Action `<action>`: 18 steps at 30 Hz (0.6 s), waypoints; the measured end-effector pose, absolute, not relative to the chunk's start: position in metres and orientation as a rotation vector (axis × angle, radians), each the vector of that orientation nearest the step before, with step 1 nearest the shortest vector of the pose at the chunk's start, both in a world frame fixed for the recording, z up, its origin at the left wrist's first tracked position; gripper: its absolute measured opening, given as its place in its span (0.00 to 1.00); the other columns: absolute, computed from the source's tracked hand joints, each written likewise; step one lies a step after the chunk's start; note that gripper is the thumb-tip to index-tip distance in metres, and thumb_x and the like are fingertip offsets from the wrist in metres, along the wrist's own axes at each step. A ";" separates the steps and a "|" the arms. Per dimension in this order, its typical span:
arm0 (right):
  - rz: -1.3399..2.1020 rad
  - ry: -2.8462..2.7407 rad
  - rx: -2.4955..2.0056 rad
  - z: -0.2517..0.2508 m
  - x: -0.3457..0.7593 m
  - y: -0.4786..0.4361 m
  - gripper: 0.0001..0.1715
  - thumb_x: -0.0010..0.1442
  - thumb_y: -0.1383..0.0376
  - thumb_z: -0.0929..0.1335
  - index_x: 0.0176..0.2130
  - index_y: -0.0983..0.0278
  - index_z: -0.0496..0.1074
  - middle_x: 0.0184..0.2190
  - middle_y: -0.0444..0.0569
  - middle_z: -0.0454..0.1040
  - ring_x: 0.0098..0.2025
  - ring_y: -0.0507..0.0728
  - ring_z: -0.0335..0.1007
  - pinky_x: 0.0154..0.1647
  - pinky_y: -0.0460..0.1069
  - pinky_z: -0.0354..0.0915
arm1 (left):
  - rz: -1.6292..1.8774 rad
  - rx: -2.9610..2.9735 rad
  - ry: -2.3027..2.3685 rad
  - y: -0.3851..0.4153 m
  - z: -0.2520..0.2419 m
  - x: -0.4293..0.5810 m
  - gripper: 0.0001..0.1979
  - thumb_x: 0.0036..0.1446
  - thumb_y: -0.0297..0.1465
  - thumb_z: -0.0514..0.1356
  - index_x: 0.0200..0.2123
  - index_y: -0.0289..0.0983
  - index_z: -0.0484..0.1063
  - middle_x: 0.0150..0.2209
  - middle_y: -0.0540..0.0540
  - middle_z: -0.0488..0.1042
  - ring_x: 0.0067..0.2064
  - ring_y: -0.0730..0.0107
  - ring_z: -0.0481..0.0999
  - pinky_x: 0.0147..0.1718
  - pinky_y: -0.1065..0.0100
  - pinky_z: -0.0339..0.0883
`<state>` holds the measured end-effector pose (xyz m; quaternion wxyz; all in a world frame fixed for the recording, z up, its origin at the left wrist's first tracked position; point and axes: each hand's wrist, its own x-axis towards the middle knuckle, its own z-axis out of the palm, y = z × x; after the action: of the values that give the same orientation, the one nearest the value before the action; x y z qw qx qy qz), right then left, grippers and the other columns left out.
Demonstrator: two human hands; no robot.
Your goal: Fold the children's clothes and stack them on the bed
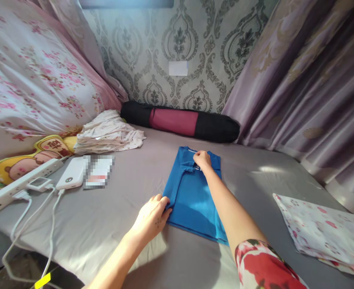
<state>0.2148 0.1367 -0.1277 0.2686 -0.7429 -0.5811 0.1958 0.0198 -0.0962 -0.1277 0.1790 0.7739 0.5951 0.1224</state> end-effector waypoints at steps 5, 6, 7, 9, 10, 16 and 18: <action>0.417 -1.645 -2.029 -0.133 0.218 0.147 0.19 0.57 0.65 0.68 0.49 0.68 0.74 0.57 0.66 0.66 0.61 0.68 0.61 0.58 0.59 0.61 | 0.409 2.220 1.628 -0.096 -0.132 0.017 0.10 0.65 0.34 0.50 0.43 0.39 0.70 0.38 0.43 0.71 0.40 0.63 0.71 0.41 0.66 0.66; 0.417 -1.660 -2.041 -0.134 0.219 0.150 0.21 0.56 0.66 0.69 0.49 0.69 0.73 0.57 0.66 0.66 0.61 0.68 0.60 0.59 0.60 0.60 | 0.418 2.223 1.617 -0.095 -0.133 0.017 0.10 0.65 0.34 0.50 0.43 0.40 0.70 0.38 0.43 0.71 0.40 0.63 0.71 0.40 0.66 0.65; 0.439 -1.672 -2.059 -0.135 0.220 0.154 0.21 0.54 0.66 0.70 0.48 0.69 0.74 0.55 0.66 0.68 0.60 0.69 0.61 0.58 0.60 0.60 | 0.423 2.220 1.608 -0.095 -0.132 0.016 0.10 0.65 0.34 0.51 0.43 0.40 0.70 0.38 0.44 0.71 0.40 0.63 0.71 0.40 0.66 0.65; 0.519 -1.674 -2.092 -0.136 0.222 0.162 0.18 0.51 0.68 0.71 0.43 0.69 0.75 0.49 0.64 0.73 0.56 0.69 0.66 0.55 0.59 0.63 | 0.421 2.201 1.589 -0.093 -0.132 0.016 0.09 0.65 0.34 0.51 0.42 0.40 0.70 0.38 0.44 0.71 0.40 0.63 0.71 0.41 0.66 0.65; 0.552 -1.662 -2.098 -0.136 0.222 0.166 0.16 0.50 0.69 0.71 0.41 0.68 0.76 0.46 0.62 0.74 0.54 0.69 0.68 0.53 0.59 0.64 | 0.421 2.189 1.577 -0.093 -0.131 0.016 0.09 0.65 0.34 0.51 0.42 0.40 0.70 0.38 0.44 0.72 0.41 0.63 0.71 0.41 0.66 0.64; 0.547 -1.606 -1.979 -0.133 0.212 0.175 0.18 0.55 0.69 0.68 0.48 0.66 0.72 0.48 0.59 0.74 0.53 0.64 0.69 0.54 0.54 0.64 | 0.470 2.136 1.560 -0.092 -0.131 0.021 0.12 0.66 0.35 0.50 0.40 0.41 0.72 0.37 0.45 0.73 0.40 0.64 0.72 0.41 0.67 0.63; 0.567 -1.576 -1.954 -0.134 0.209 0.175 0.18 0.56 0.70 0.68 0.48 0.67 0.71 0.46 0.59 0.75 0.51 0.64 0.71 0.52 0.54 0.65 | 0.450 2.109 1.546 -0.093 -0.125 0.021 0.11 0.64 0.38 0.53 0.39 0.41 0.73 0.36 0.46 0.73 0.39 0.64 0.72 0.40 0.67 0.63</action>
<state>0.2093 0.1747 -0.1344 0.2804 -0.7287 -0.5879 0.2114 0.0213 -0.0928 -0.1253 0.2416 0.7712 0.5654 0.1647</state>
